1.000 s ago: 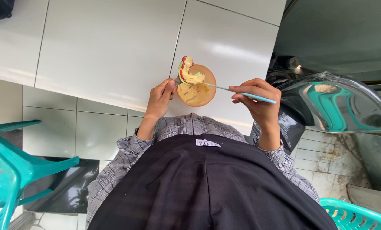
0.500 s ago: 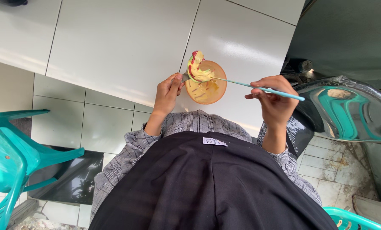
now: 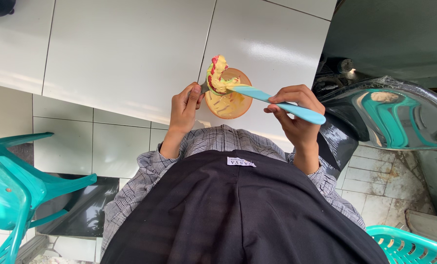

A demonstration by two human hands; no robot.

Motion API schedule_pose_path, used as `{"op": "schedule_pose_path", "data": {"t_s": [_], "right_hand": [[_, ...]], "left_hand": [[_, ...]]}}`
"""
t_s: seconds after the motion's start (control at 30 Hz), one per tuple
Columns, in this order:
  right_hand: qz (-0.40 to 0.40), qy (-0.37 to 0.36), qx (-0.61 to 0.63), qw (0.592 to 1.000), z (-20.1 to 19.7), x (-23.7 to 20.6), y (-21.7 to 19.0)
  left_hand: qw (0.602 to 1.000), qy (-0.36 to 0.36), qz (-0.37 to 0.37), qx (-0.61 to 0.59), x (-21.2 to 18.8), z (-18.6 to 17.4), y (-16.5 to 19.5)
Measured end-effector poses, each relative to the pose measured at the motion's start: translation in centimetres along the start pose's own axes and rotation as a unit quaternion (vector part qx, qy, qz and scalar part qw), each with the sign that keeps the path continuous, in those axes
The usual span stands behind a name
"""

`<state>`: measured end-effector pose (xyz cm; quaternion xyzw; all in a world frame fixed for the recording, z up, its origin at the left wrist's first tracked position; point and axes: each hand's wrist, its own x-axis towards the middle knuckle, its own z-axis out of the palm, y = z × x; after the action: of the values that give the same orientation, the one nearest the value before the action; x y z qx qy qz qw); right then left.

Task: The person sits holding a horseshoe-shaped denture base on a stick in one hand and a bowl of yellow wax in the other. They scoop wax with a blue spatula and spread it over the pink denture base, rotating the base to coat different areas, then continue smoothing the wax layer while seated.

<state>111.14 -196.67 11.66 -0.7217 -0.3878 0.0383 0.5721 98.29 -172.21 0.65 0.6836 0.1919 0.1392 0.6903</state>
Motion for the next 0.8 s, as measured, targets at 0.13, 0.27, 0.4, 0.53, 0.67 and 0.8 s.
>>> {"op": "schedule_pose_path", "data": {"t_s": [0.13, 0.27, 0.4, 0.53, 0.67, 0.8], "right_hand": [[-0.009, 0.006, 0.002, 1.000, -0.3, -0.2, -0.1], [-0.020, -0.004, -0.023, 1.000, -0.4, -0.2, 0.0], [-0.014, -0.001, -0.017, 1.000, -0.3, -0.2, 0.0], [-0.023, 0.010, -0.007, 1.000, -0.2, -0.3, -0.2], [-0.040, 0.000, -0.067, 0.997, -0.4, -0.1, -0.3], [-0.058, 0.006, -0.085, 0.995, -0.5, 0.1, -0.3]], "left_hand": [[1.000, -0.004, 0.007, -0.002, 0.1, 0.1, 0.3], [1.000, -0.002, 0.003, -0.005, 0.1, 0.4, 0.3], [1.000, -0.001, 0.011, -0.004, 0.1, 0.6, 0.3], [1.000, 0.008, 0.016, 0.022, 0.0, 0.8, 0.2], [1.000, 0.020, 0.005, -0.003, -0.1, 1.4, -0.1], [1.000, 0.025, 0.007, 0.003, -0.1, 1.5, 0.0]]}}
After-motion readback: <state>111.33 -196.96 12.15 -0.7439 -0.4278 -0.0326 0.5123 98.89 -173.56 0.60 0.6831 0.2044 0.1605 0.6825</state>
